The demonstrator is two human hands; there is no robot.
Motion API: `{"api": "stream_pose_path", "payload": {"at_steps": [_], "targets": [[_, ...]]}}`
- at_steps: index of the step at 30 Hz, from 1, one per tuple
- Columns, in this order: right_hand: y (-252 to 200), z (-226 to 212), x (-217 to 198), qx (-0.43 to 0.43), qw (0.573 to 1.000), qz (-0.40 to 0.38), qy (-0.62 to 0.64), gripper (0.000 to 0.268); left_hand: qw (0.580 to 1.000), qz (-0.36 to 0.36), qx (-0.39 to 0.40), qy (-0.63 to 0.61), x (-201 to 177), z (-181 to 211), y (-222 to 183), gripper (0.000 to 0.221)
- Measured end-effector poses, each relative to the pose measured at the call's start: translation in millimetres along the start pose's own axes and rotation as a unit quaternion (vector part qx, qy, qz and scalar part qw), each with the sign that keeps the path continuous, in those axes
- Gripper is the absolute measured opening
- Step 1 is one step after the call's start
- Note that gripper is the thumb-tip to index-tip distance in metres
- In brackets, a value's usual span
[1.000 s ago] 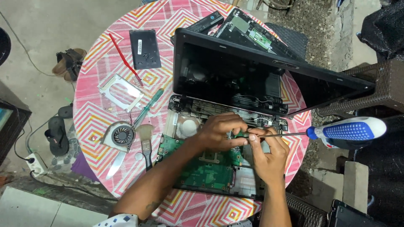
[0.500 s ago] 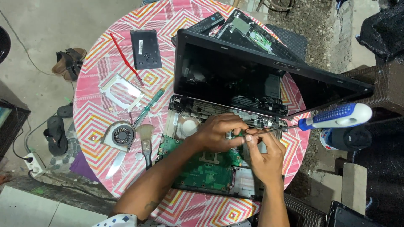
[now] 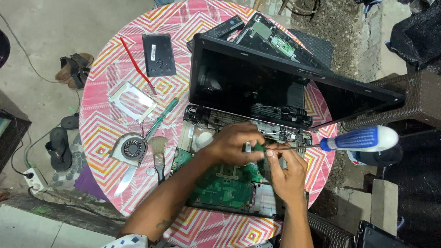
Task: Disassembling a laptop to access internal components using a screwdriver.
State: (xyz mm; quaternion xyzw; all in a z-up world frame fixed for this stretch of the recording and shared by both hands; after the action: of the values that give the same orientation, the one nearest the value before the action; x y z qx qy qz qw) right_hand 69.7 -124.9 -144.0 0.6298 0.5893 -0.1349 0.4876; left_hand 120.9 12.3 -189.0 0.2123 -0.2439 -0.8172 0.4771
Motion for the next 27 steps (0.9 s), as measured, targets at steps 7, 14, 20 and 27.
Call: {"api": "stream_pose_path", "payload": {"at_steps": [7, 14, 20, 27], "targets": [[-12.2, 10.4, -10.0, 0.016, 0.998, -0.007, -0.053, 0.028, 0.977, -0.079, -0.124, 0.157, 8.7, -31.5, -8.7, 0.019], [-15.1, 20.2, -19.6, 0.031, 0.998, 0.024, -0.040, 0.026, 0.965, -0.142, -0.126, 0.178, 18.1, -35.1, -15.9, 0.028], [-17.4, 28.5, -23.2, 0.044, 0.998, 0.048, -0.003, 0.026, 0.961, -0.171, -0.162, 0.144, 22.7, -42.8, -16.8, 0.016], [-85.3, 116.0, -34.2, 0.172, 0.964, 0.200, 0.019, 0.027, 0.972, -0.131, -0.051, 0.188, 8.5, -4.5, -10.4, 0.032]]}}
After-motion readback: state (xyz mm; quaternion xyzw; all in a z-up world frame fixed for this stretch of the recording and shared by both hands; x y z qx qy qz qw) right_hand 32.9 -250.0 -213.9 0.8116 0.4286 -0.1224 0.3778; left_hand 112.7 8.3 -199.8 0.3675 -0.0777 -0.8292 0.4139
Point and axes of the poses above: each hand's wrist, its own y-axis towards the middle knuckle, its own x-axis out of the palm, z = x × y, the point moved 8 cm from there along y, towards the middle knuckle, and after that the axes turned 12 degrees about -y, right-handed, at the moved point
